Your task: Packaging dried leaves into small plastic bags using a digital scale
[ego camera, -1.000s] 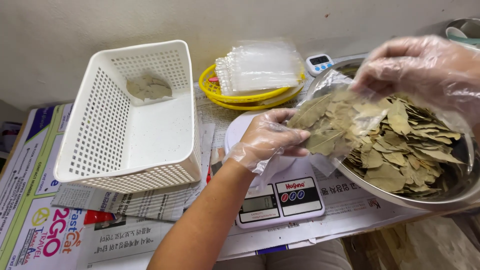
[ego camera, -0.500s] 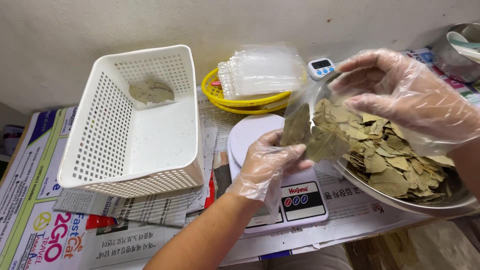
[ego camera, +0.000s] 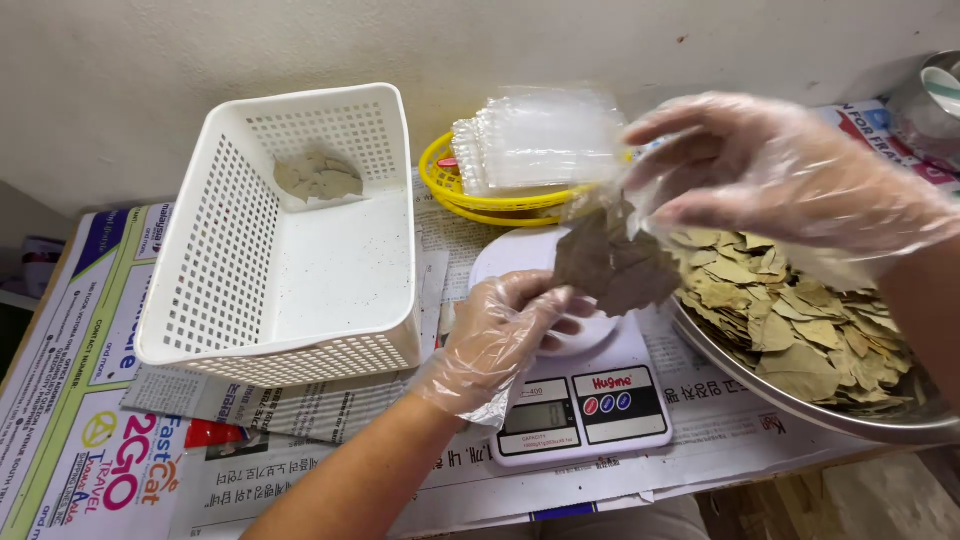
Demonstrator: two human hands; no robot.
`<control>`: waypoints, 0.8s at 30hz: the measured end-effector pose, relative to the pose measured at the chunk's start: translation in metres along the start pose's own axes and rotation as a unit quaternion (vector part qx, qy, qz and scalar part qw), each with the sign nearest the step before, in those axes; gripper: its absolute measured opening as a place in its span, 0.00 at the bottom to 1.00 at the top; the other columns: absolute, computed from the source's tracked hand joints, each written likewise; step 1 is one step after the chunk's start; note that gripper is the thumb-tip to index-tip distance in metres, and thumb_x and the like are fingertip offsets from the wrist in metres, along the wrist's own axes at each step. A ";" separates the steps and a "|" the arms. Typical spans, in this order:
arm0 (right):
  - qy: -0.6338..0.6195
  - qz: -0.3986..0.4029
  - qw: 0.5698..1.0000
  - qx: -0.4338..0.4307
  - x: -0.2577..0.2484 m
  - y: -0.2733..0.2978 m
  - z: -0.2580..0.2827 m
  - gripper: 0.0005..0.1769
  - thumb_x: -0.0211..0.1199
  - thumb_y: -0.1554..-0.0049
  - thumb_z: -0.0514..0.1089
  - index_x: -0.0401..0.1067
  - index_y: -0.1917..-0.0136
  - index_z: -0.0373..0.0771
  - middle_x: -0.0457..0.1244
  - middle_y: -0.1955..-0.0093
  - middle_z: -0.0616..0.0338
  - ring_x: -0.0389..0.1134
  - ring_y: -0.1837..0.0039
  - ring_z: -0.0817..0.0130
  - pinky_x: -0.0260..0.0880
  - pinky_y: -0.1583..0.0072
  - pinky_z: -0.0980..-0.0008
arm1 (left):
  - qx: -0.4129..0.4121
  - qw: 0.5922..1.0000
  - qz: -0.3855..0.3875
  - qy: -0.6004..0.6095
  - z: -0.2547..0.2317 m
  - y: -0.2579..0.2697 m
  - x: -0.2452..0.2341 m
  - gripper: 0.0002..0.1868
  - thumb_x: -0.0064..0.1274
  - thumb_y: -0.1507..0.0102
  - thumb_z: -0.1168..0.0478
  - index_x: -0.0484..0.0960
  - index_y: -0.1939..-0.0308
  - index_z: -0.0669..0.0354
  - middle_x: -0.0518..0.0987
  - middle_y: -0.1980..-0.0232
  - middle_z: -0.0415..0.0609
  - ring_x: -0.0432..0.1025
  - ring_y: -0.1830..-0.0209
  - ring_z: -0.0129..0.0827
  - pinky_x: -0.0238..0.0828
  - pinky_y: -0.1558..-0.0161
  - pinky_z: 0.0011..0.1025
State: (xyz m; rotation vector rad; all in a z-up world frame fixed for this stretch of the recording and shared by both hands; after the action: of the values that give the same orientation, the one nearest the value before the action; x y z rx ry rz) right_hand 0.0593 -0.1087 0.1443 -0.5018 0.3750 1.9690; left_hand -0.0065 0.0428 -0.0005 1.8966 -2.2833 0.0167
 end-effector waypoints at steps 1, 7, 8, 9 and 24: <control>0.020 0.011 0.999 0.044 0.008 -0.005 -0.008 0.34 0.61 0.49 0.23 0.70 0.31 0.39 0.74 0.46 0.46 0.77 0.43 0.58 0.78 0.38 0.65 | 0.014 0.999 -0.005 -0.031 -0.004 0.002 -0.005 0.17 0.48 0.34 0.56 0.85 0.49 0.63 0.88 0.57 0.51 0.80 0.64 0.32 0.79 0.62 0.27; 0.046 0.074 0.996 0.037 0.057 -0.053 -0.033 0.26 0.56 0.46 0.21 0.72 0.36 0.36 0.74 0.51 0.48 0.76 0.49 0.62 0.79 0.41 0.68 | 0.270 0.911 -0.147 -0.274 -0.052 0.037 -0.030 0.23 0.45 0.32 0.67 0.67 0.32 0.64 0.75 0.45 0.53 0.73 0.47 0.37 0.74 0.44 0.32; 0.052 0.099 0.993 0.030 0.067 -0.060 -0.038 0.24 0.54 0.44 0.21 0.71 0.37 0.36 0.74 0.51 0.48 0.76 0.50 0.62 0.80 0.43 0.68 | 0.366 0.860 -0.191 -0.299 -0.056 0.049 -0.034 0.33 0.47 0.34 0.73 0.58 0.25 0.67 0.67 0.25 0.61 0.69 0.27 0.44 0.64 0.24 0.37; 0.052 0.099 0.993 0.029 0.071 -0.064 -0.046 0.24 0.54 0.44 0.21 0.71 0.37 0.36 0.74 0.51 0.48 0.76 0.50 0.62 0.80 0.43 0.68 | 0.366 0.860 -0.192 -0.300 -0.063 0.053 -0.034 0.33 0.47 0.34 0.73 0.58 0.25 0.67 0.67 0.25 0.61 0.69 0.27 0.44 0.64 0.24 0.37; 0.528 -0.153 0.736 -0.395 0.064 -0.043 -0.032 0.16 0.73 0.48 0.47 0.72 0.47 0.50 0.68 0.56 0.61 0.73 0.52 0.59 0.74 0.49 0.59 | 0.393 0.832 -0.170 -0.353 -0.059 0.058 -0.034 0.28 0.38 0.30 0.71 0.64 0.25 0.56 0.61 0.25 0.60 0.53 0.20 0.62 0.47 0.21 0.57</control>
State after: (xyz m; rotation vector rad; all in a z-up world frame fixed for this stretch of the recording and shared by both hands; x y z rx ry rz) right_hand 0.0788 -0.0562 0.0832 -2.1153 0.0771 1.2392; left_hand -0.0502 0.0942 0.0588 3.1657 -2.5396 0.3025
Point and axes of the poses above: each hand's wrist, its own y-axis away from the middle knuckle, its own x-axis out of the palm, z = x × y, the point moved 10 cm from there along -y, towards the middle knuckle
